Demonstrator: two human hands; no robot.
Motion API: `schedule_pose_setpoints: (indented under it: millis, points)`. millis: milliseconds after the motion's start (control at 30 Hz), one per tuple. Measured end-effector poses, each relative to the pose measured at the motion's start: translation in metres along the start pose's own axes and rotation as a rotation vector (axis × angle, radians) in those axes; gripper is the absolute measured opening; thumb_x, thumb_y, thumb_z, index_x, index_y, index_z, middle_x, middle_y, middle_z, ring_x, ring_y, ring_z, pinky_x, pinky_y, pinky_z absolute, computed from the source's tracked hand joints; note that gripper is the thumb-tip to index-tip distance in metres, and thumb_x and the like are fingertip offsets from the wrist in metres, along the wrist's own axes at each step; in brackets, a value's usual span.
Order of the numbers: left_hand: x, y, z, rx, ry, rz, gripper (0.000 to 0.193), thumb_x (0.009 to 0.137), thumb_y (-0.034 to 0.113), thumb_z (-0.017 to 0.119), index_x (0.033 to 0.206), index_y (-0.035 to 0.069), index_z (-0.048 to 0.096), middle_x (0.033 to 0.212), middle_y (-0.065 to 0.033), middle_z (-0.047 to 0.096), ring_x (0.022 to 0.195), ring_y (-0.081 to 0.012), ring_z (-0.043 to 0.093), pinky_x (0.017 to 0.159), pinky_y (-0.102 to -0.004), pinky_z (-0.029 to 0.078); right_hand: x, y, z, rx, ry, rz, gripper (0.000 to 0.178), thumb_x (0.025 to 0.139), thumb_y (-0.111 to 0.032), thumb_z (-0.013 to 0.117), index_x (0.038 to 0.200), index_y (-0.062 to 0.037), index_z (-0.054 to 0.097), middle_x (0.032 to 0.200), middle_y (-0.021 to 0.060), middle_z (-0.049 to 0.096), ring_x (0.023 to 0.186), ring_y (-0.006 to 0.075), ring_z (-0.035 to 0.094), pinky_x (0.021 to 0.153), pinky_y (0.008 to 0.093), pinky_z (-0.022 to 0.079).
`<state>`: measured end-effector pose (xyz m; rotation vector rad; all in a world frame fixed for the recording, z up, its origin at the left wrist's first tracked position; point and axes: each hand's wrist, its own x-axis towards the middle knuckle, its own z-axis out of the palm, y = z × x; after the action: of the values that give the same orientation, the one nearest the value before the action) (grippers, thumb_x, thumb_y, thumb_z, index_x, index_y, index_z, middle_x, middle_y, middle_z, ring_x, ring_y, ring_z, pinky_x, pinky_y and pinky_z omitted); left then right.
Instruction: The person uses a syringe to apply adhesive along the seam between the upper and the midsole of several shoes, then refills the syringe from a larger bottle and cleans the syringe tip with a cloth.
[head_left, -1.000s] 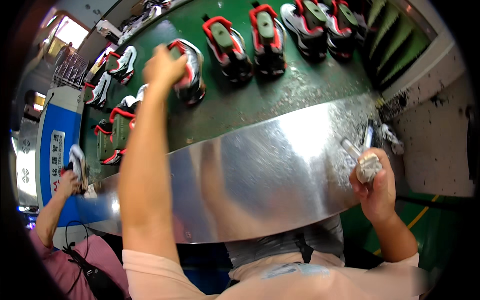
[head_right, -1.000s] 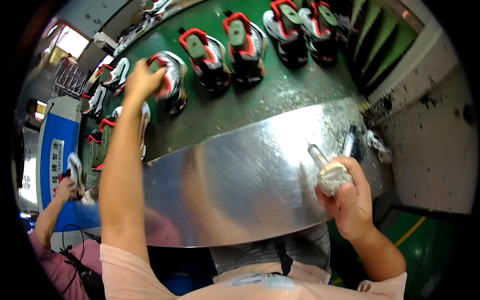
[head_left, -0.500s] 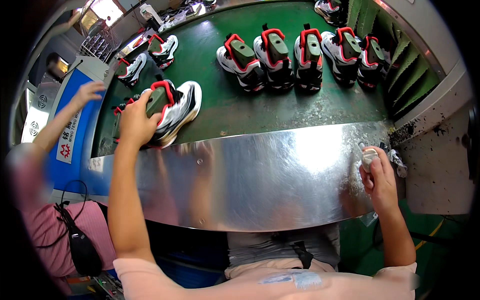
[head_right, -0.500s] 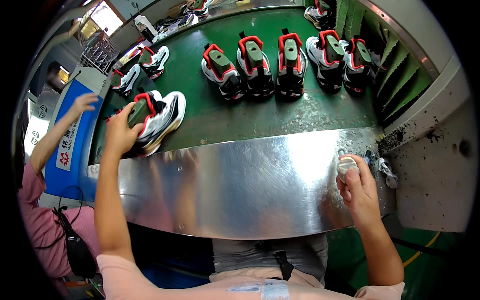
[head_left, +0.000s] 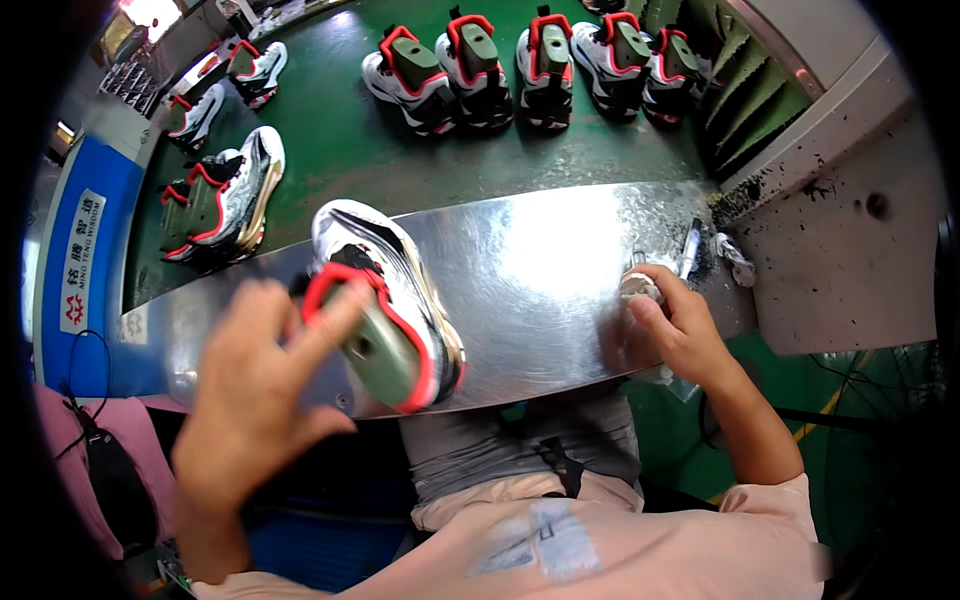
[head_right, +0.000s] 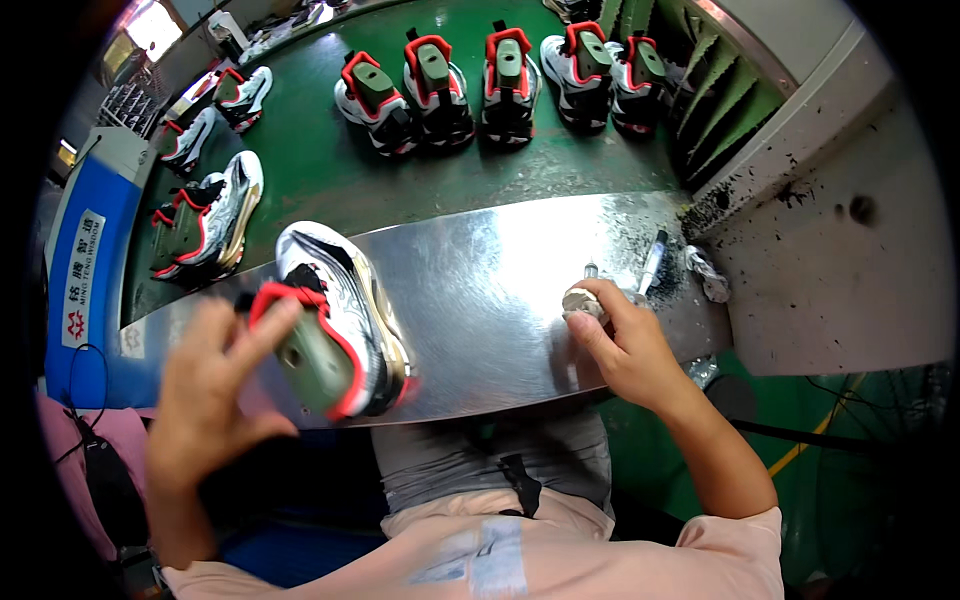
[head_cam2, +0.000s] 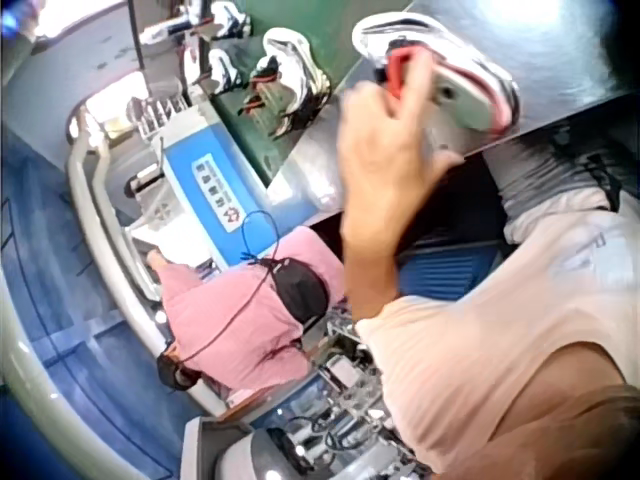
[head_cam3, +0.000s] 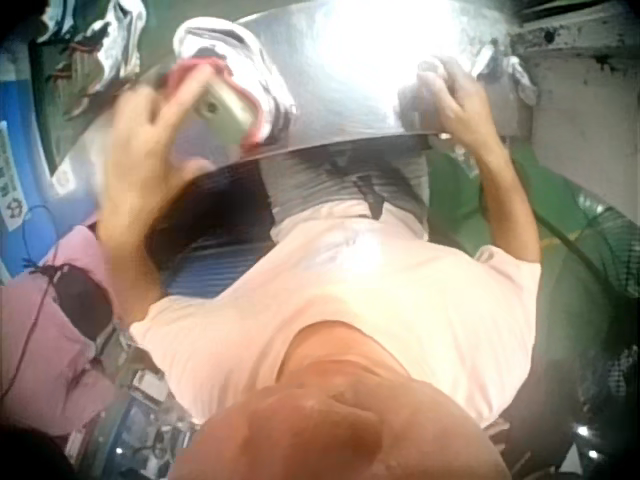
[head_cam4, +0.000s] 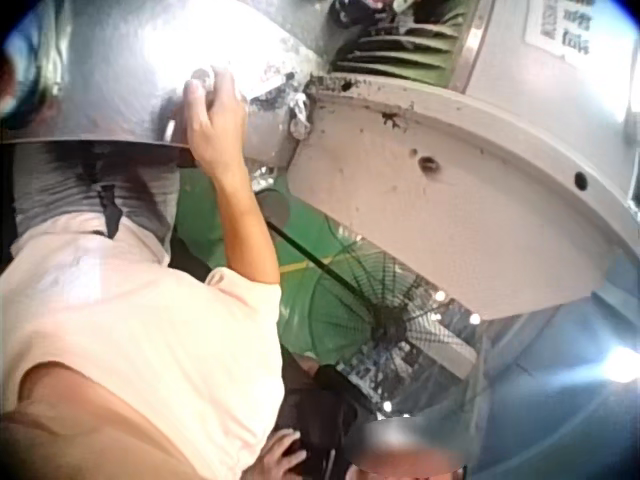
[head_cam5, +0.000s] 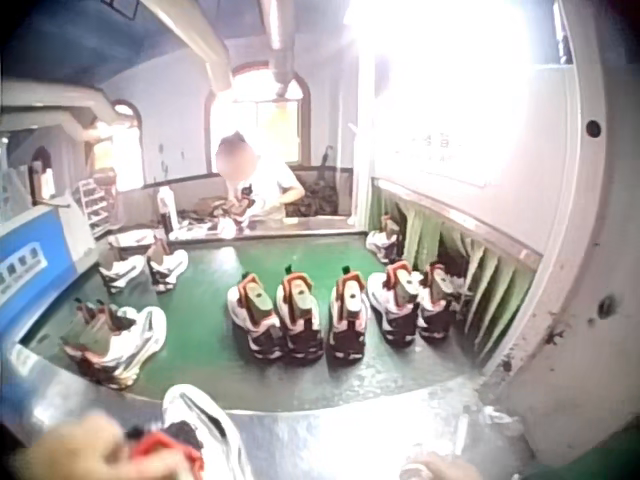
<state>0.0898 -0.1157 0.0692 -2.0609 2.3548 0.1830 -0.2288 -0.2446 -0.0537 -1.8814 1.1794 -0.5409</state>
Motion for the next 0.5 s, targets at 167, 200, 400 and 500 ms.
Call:
schedule_pose_setpoints:
  millis: [167, 200, 400, 500]
  points:
    - [0.051, -0.027, 0.009, -0.055, 0.089, 0.449, 0.051, 0.049, 0.005, 0.072, 0.099, 0.012, 0.066, 0.106, -0.0121, 0.057, 0.104, -0.0327, 0.054, 0.086, -0.0379, 0.044, 0.004, 0.003, -0.01, 0.02, 0.059, -0.015, 0.025, 0.091, -0.02, 0.052, 0.108, -0.002, 0.052, 0.075, 0.0043, 0.058, 0.065, 0.0094, 0.052, 0.059, 0.0251, 0.042]
    - [0.06, -0.033, 0.019, -0.245, 0.016, 0.498, 0.042, 0.05, 0.006, 0.071, 0.091, 0.01, 0.068, 0.103, -0.0107, 0.061, 0.103, -0.0328, 0.057, 0.086, -0.0386, 0.046, 0.003, 0.003, -0.01, 0.004, 0.083, 0.011, 0.025, 0.091, -0.019, 0.052, 0.108, -0.0018, 0.053, 0.074, 0.0037, 0.057, 0.065, 0.0088, 0.051, 0.059, 0.0246, 0.042]
    - [-0.018, 0.034, 0.08, -0.201, 0.565, 0.291, 0.025, 0.062, 0.016, 0.067, 0.085, 0.008, 0.066, 0.089, -0.0086, 0.065, 0.084, -0.0285, 0.064, 0.069, -0.0384, 0.053, -0.013, 0.006, -0.037, -0.128, 0.13, 0.08, 0.023, 0.091, -0.016, 0.05, 0.108, -0.0006, 0.053, 0.072, 0.002, 0.054, 0.064, 0.0067, 0.048, 0.058, 0.0217, 0.039]
    - [-0.04, 0.081, 0.096, -0.206, 0.646, 0.137, 0.017, 0.075, 0.011, 0.062, 0.091, 0.009, 0.066, 0.094, -0.008, 0.063, 0.086, -0.0257, 0.063, 0.068, -0.0339, 0.052, -0.01, -0.03, -0.049, 0.265, 0.009, 0.084, 0.03, 0.092, -0.028, 0.042, 0.107, -0.0035, 0.049, 0.065, 0.0014, 0.05, 0.056, 0.0072, 0.043, 0.052, 0.0219, 0.035]
